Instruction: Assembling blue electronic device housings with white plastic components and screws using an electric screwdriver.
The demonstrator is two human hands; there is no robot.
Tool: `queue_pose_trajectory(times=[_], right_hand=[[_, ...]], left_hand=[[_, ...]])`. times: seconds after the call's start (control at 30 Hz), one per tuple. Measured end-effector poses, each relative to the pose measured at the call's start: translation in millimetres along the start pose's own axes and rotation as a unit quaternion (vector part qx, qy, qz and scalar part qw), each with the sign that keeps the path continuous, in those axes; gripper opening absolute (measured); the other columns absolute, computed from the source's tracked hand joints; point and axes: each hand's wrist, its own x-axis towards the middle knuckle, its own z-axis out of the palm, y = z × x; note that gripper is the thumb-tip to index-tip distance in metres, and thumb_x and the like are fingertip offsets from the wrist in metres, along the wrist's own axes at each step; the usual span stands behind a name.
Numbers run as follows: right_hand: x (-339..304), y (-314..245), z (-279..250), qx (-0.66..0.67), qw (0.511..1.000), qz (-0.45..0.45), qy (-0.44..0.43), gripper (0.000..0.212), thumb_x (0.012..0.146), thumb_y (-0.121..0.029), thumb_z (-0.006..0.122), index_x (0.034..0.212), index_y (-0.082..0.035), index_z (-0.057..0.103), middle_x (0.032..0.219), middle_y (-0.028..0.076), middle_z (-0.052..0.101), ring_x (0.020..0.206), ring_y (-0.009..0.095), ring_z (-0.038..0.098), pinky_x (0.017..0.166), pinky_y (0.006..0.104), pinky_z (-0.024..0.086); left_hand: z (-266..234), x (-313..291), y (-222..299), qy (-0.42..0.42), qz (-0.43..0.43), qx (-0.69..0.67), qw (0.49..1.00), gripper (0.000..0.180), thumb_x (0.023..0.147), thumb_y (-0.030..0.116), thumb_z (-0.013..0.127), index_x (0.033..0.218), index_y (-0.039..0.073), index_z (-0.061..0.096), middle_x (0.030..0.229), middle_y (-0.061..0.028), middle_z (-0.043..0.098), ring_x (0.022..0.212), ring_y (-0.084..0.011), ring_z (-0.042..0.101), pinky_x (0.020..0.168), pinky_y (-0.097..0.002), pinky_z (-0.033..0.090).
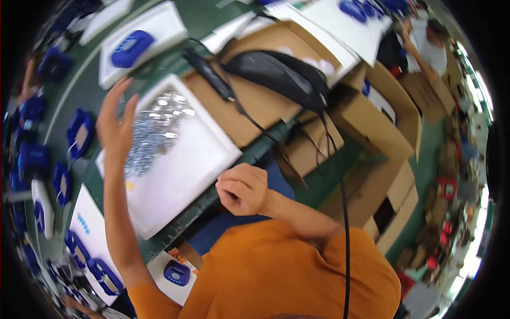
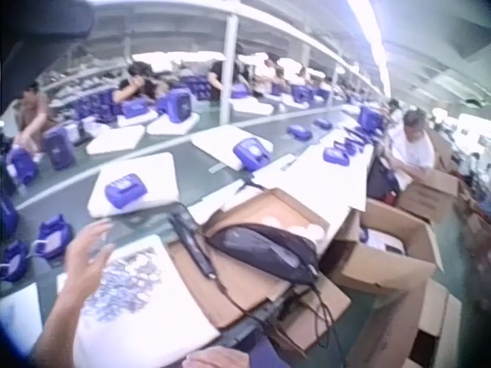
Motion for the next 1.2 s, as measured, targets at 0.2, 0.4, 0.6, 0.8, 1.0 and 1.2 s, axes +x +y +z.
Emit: queue_pose_trajectory(times=[0.2, 0.4, 0.6, 0.8, 1.0, 1.2], right_hand=[[-104, 16, -100, -0.071, 0.985, 0.145, -0.068, 0.021, 0.08, 0.002, 0.082, 0.096, -0.008, 0.075, 0.094, 0.009, 0.077, 0.075, 0.028, 0.074, 0.065, 0.0358, 0.061], [-192, 134, -175, -0.252, 0.812, 0.527, 0.003, 0.027, 0.109, -0.023, 0.078, 0.102, 0.003, 0.073, 0.088, 0.011, 0.075, 0.078, 0.016, 0.071, 0.074, 0.0328, 0.058], [-271, 283, -207, -0.357, 0.809, 0.418, -0.208, 0.021, 0.095, -0.018, 0.078, 0.105, 0.001, 0.077, 0.098, 0.02, 0.079, 0.089, 0.045, 0.076, 0.081, 0.051, 0.06], [-276, 329, -203, -0.341, 0.77, 0.385, -0.378, 0.024, 0.1, -0.02, 0.069, 0.108, 0.0, 0.079, 0.112, 0.022, 0.078, 0.112, 0.044, 0.07, 0.097, 0.0516, 0.057], [-292, 342, -174, -0.305, 0.703, 0.347, -0.541, 0.031, 0.104, -0.022, 0.06, 0.112, 0.0, 0.081, 0.125, 0.023, 0.076, 0.134, 0.044, 0.064, 0.113, 0.0521, 0.054], [-298, 304, -156, -0.429, 0.787, 0.364, -0.253, 0.032, 0.104, -0.017, 0.055, 0.109, 0.001, 0.082, 0.122, 0.016, 0.076, 0.128, 0.04, 0.061, 0.116, 0.0525, 0.05]], left_hand=[[-47, -173, 99, -0.088, 0.053, 0.074, 0.992, 0.034, 0.105, -0.002, 0.07, 0.139, 0.002, 0.075, 0.152, -0.0261, 0.072, 0.148, -0.0492, 0.065, 0.128, -0.0605, 0.048], [-37, -272, 113, -0.092, 0.062, 0.18, 0.977, 0.042, 0.112, 0.027, 0.075, 0.149, 0.008, 0.07, 0.161, -0.0268, 0.063, 0.153, -0.0543, 0.056, 0.126, -0.0711, 0.045], [-2, -299, 111, -0.13, 0.128, 0.225, 0.957, 0.058, 0.109, 0.045, 0.079, 0.158, 0.017, 0.065, 0.168, -0.0283, 0.056, 0.162, -0.0569, 0.044, 0.132, -0.0763, 0.032], [3, -303, 128, -0.085, 0.19, 0.267, 0.941, 0.046, 0.11, 0.022, 0.077, 0.153, 0.015, 0.063, 0.166, -0.0276, 0.057, 0.163, -0.0577, 0.041, 0.133, -0.0797, 0.027], [13, -293, 145, -0.106, 0.184, 0.24, 0.947, 0.037, 0.109, 0.015, 0.074, 0.146, 0.01, 0.069, 0.166, -0.0282, 0.056, 0.162, -0.059, 0.042, 0.132, -0.0791, 0.031], [29, -279, 150, -0.103, 0.17, 0.23, 0.953, 0.034, 0.109, 0.011, 0.073, 0.142, 0.006, 0.073, 0.164, -0.0296, 0.059, 0.16, -0.0617, 0.044, 0.13, -0.0775, 0.037]])
